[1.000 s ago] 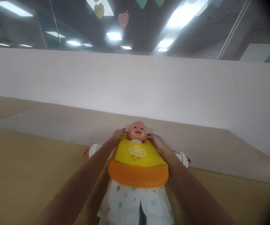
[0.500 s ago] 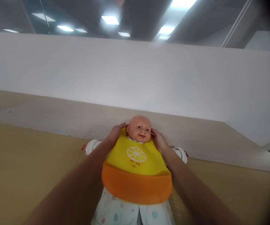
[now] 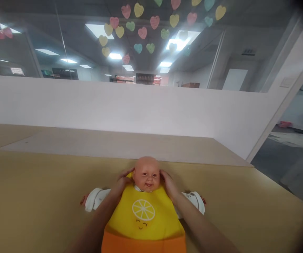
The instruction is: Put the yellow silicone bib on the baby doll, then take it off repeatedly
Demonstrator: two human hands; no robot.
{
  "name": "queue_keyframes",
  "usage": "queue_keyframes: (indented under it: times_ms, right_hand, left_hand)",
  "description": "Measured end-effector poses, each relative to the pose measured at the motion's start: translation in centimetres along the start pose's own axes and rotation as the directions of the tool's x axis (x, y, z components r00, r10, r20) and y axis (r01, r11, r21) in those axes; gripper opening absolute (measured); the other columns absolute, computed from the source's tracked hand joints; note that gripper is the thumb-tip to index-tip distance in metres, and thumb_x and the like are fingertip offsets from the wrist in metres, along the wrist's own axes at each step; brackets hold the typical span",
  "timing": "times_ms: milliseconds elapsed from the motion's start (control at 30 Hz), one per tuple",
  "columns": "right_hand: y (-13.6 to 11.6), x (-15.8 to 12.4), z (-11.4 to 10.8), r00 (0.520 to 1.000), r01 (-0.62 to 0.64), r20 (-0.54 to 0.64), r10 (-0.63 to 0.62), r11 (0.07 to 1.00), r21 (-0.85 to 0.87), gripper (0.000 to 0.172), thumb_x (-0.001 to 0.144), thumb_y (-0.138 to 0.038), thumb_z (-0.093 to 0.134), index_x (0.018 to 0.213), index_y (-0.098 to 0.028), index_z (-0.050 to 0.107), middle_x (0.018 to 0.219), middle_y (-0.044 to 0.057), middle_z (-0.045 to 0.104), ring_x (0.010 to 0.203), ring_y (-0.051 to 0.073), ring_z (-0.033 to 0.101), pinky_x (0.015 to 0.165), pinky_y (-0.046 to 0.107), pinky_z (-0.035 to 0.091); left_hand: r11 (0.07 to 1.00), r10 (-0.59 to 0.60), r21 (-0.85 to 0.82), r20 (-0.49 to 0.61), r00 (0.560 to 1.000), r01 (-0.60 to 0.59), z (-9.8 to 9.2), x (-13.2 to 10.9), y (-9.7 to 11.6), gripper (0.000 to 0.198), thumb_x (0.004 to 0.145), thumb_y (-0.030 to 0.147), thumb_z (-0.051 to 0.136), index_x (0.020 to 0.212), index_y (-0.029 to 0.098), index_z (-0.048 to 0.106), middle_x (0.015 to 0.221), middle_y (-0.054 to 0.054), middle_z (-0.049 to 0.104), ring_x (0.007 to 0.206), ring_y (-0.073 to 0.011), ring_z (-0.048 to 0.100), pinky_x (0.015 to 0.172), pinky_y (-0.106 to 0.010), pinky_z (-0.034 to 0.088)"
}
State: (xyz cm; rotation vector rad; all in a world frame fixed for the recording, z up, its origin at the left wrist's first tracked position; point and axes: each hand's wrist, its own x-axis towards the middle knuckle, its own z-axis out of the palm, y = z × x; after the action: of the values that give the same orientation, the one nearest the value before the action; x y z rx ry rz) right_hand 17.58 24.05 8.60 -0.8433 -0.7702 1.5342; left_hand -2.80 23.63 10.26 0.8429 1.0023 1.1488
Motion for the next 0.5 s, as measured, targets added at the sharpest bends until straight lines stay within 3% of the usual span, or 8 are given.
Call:
queue_keyframes:
  times_ms: [133,233,367,500]
  right_hand:
    - [0.6,-4.9,-0.4,0.997,0.064,-0.047,-0.068,0.995,-0.079,0.036,0.061,-0.038,0.066,0.092,-0.02,0.071,0.106,0.003,0.067,0.109,0.021,0.056,0.101,0.032,0.038]
    - [1.0,-6.7,-0.6,0.993,0.117,0.008,-0.118,0.98,-0.161,0.032,0.058,-0.03,0.061,0.086,-0.02,0.073,0.101,0.004,0.069,0.106,0.024,0.057,0.1,0.036,0.038]
    - [1.3,-7.1,-0.8,0.992,0.121,0.07,-0.107,0.965,-0.232,0.03,0.057,-0.025,0.057,0.082,-0.019,0.072,0.096,0.005,0.069,0.098,0.026,0.061,0.096,0.039,0.04]
    - [0.2,-5.9,-1.0,0.989,0.049,0.148,-0.005,0.953,-0.3,0.027,0.062,-0.028,0.061,0.086,-0.021,0.072,0.095,0.004,0.069,0.094,0.024,0.062,0.093,0.04,0.043]
  left_hand:
    - [1.0,0.008,-0.011,-0.022,1.0,-0.008,0.0,-4.7,-1.8,0.073,0.051,0.01,0.062,0.124,0.015,0.056,0.063,0.0,0.069,0.054,-0.0194,0.061,0.055,-0.029,0.045]
    - [0.999,-0.008,-0.039,-0.011,1.0,0.008,-0.1,-6.8,-2.9,0.068,0.053,0.014,0.068,0.121,0.019,0.059,0.067,-0.001,0.071,0.058,-0.021,0.064,0.059,-0.031,0.047]
    - [0.998,0.059,-0.034,0.008,0.998,-0.059,-0.8,-7.4,-3.7,0.052,0.054,0.025,0.078,0.105,0.02,0.068,0.086,-0.004,0.074,0.074,-0.0233,0.067,0.068,-0.032,0.049]
    - [0.996,0.077,-0.054,0.034,0.996,-0.075,-1.1,-7.2,-3.7,0.043,0.059,0.027,0.078,0.1,0.02,0.069,0.087,-0.003,0.074,0.072,-0.0211,0.067,0.067,-0.03,0.049]
